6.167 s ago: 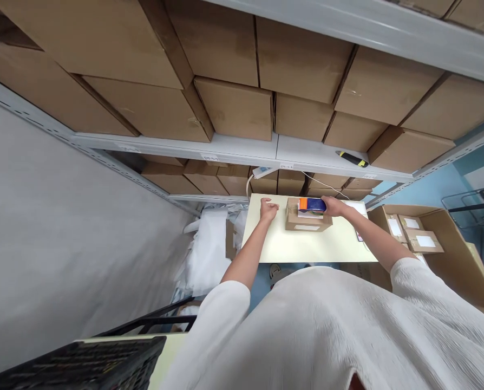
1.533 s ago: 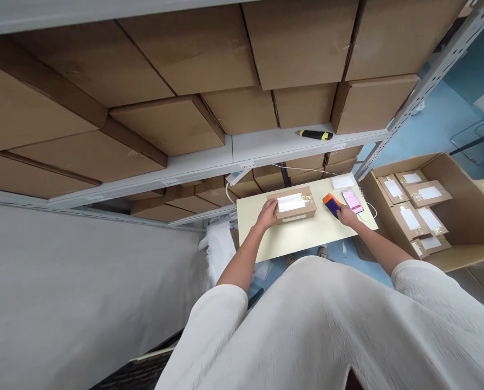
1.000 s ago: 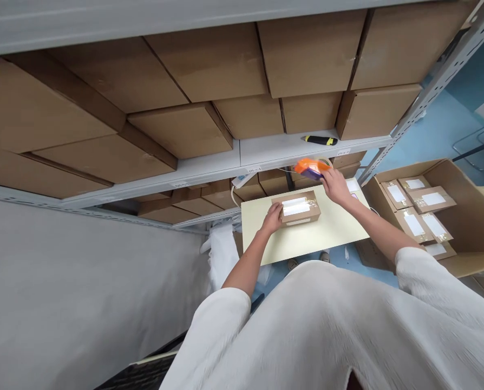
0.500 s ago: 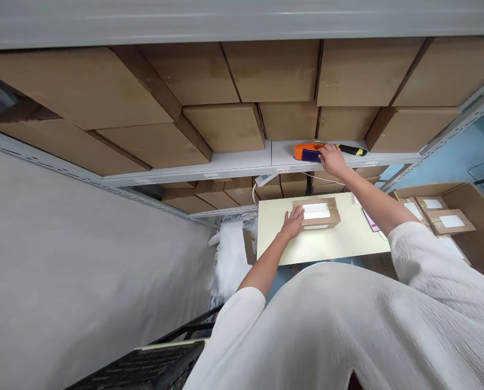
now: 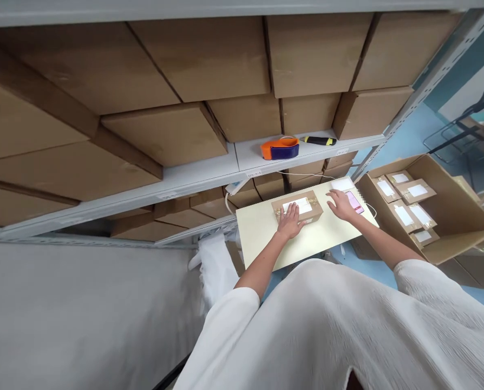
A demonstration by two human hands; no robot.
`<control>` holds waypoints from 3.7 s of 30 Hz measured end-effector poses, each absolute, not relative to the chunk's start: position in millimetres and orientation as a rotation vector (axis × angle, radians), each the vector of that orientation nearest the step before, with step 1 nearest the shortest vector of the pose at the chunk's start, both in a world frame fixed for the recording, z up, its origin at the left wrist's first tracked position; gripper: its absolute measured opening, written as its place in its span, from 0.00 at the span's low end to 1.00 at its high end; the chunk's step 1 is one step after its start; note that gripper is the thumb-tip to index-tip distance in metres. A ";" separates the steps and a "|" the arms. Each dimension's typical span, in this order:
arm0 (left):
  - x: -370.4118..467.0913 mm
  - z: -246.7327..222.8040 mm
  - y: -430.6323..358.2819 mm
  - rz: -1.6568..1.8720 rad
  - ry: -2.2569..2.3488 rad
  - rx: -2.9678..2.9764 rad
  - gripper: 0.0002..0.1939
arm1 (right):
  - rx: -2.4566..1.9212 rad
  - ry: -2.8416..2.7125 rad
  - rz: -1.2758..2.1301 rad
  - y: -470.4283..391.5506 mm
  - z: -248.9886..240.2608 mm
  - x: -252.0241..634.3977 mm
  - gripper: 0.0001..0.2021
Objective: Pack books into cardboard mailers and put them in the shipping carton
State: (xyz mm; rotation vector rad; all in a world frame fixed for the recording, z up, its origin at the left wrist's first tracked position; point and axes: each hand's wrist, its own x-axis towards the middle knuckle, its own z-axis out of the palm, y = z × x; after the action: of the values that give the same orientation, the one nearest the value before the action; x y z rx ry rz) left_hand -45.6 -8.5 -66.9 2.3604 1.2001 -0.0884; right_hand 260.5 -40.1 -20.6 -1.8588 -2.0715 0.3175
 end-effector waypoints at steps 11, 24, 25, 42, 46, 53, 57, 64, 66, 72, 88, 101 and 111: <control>61.0 -64.8 7.9 0.060 1.146 2.277 0.42 | -2.217 -1.838 0.758 -34.9 -75.9 398.2 0.21; 187.8 -71.3 17.6 0.105 1.453 2.033 0.29 | -2.200 -1.921 1.019 102.2 -125.9 472.9 0.13; 191.7 -72.2 16.0 0.107 1.472 2.019 0.28 | -2.185 -1.931 1.040 111.5 -130.8 468.8 0.13; 205.1 -98.8 -6.2 0.075 1.574 1.848 0.25 | -2.180 -2.069 1.140 159.7 -184.6 447.2 0.13; 202.6 -102.8 -6.7 0.043 1.567 1.846 0.26 | -2.171 -2.083 1.165 162.9 -179.9 447.2 0.10; 214.3 -103.9 12.2 0.146 1.564 1.830 0.23 | -2.118 -2.077 1.100 153.0 -161.2 448.7 0.09; 232.7 -108.3 41.3 0.273 1.618 1.666 0.20 | -2.007 -2.078 0.996 141.2 -137.3 457.6 0.10; 284.1 -104.1 94.9 0.340 1.654 1.590 0.11 | -1.832 -2.072 0.886 121.1 -94.8 476.3 0.08; 293.0 -97.7 100.9 0.320 1.644 1.635 0.10 | -1.815 -2.079 0.857 116.1 -88.7 481.8 0.09; 290.9 -82.9 98.9 0.214 1.689 1.723 0.12 | -1.907 -2.214 0.609 102.8 -86.1 512.0 0.12; 258.7 -72.5 110.0 0.261 1.931 1.533 0.08 | -2.199 -2.046 0.471 88.3 -107.0 568.6 0.16; 224.9 -51.4 110.5 0.400 2.056 1.396 0.06 | -2.285 -1.978 0.482 82.9 -117.0 582.9 0.15; 201.7 -39.8 86.4 0.758 1.890 1.201 0.03 | -1.889 -2.093 0.561 79.3 -109.6 541.4 0.18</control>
State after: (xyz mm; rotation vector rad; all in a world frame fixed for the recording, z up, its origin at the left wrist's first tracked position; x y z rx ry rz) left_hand 201.7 86.4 -39.8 1.2008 1.8901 0.7585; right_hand 541.4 79.3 -109.6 -1.8894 -2.0931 0.5606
